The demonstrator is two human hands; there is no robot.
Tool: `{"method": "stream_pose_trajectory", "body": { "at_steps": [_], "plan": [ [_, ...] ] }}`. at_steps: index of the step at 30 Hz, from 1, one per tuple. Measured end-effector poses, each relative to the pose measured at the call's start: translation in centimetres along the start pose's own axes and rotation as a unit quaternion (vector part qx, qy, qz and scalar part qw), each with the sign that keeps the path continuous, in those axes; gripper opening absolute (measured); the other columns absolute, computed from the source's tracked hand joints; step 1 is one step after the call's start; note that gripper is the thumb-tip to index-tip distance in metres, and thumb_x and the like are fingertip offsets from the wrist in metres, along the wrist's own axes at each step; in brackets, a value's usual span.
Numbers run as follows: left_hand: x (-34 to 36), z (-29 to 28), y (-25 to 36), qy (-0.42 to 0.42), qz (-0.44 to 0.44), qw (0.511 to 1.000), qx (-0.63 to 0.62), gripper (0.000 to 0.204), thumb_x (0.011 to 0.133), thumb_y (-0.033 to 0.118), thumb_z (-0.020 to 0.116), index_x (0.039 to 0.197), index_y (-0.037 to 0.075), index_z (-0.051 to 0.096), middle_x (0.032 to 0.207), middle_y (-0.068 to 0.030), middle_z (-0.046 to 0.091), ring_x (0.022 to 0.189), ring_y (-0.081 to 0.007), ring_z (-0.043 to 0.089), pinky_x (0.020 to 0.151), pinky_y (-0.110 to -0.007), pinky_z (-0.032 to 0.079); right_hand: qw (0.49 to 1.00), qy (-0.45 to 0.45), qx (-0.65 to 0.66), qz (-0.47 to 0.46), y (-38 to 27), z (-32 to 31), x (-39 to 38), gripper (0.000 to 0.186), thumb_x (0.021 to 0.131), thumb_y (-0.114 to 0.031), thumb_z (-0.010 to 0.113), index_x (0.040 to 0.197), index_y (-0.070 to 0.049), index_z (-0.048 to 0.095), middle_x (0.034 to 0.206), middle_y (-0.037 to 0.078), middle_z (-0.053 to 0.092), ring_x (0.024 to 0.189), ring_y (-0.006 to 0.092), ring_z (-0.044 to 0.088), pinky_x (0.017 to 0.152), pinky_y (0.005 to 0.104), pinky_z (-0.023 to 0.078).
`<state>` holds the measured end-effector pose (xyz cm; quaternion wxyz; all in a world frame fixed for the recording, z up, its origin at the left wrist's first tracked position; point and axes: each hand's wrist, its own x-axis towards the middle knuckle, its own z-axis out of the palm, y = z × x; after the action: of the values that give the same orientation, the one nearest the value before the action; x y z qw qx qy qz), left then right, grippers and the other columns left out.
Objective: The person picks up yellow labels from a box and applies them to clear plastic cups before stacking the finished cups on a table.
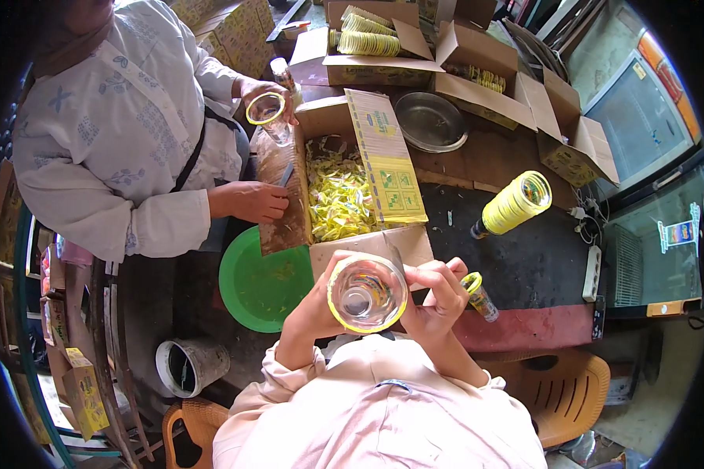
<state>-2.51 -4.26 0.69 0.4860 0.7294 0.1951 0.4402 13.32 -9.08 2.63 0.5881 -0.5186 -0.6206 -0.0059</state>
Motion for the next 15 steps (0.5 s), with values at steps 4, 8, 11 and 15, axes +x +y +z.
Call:
{"method": "stream_pose_trajectory", "body": {
  "at_steps": [4,8,11,15],
  "plan": [
    [0.5,-0.3,0.2,-0.012,0.042,0.996,0.074,0.078,0.053,0.010,0.084,0.118,0.003,0.042,0.108,-0.0072,0.050,0.103,-0.0194,0.051,0.088,-0.034,0.043,0.999,0.033,-0.023,0.003,0.5,-0.1,0.1,0.021,0.064,-0.001,0.072,0.079,-0.012,0.063,0.063,-0.002,0.059,0.055,0.0097,0.051,0.065,0.0272,0.028],
    [0.0,0.2,-1.0,0.026,-0.007,0.999,-0.045,0.083,0.055,0.008,0.083,0.123,0.004,0.035,0.108,-0.0086,0.050,0.102,-0.0205,0.051,0.086,-0.032,0.044,0.998,0.048,-0.026,0.005,0.7,-0.3,0.0,0.021,0.064,-0.001,0.072,0.079,-0.012,0.063,0.062,-0.002,0.058,0.054,0.0097,0.048,0.065,0.0274,0.028],
    [-0.2,0.1,-1.1,0.017,-0.023,0.999,-0.014,0.084,0.055,0.009,0.083,0.123,0.004,0.033,0.108,-0.0106,0.050,0.102,-0.0210,0.051,0.084,-0.033,0.044,0.998,0.046,-0.031,-0.009,0.6,-0.4,0.0,0.022,0.064,-0.001,0.072,0.079,-0.012,0.063,0.062,-0.002,0.057,0.053,0.0098,0.047,0.065,0.0275,0.027],
    [0.5,-0.1,0.0,0.005,0.036,0.999,0.000,0.086,0.053,0.009,0.083,0.123,0.004,0.034,0.111,-0.0097,0.048,0.102,-0.0207,0.050,0.085,-0.032,0.044,0.999,0.039,-0.020,-0.008,0.5,-0.3,0.0,0.022,0.063,-0.001,0.072,0.079,-0.013,0.063,0.061,-0.003,0.057,0.053,0.0093,0.048,0.065,0.0272,0.027]
  ]
}}
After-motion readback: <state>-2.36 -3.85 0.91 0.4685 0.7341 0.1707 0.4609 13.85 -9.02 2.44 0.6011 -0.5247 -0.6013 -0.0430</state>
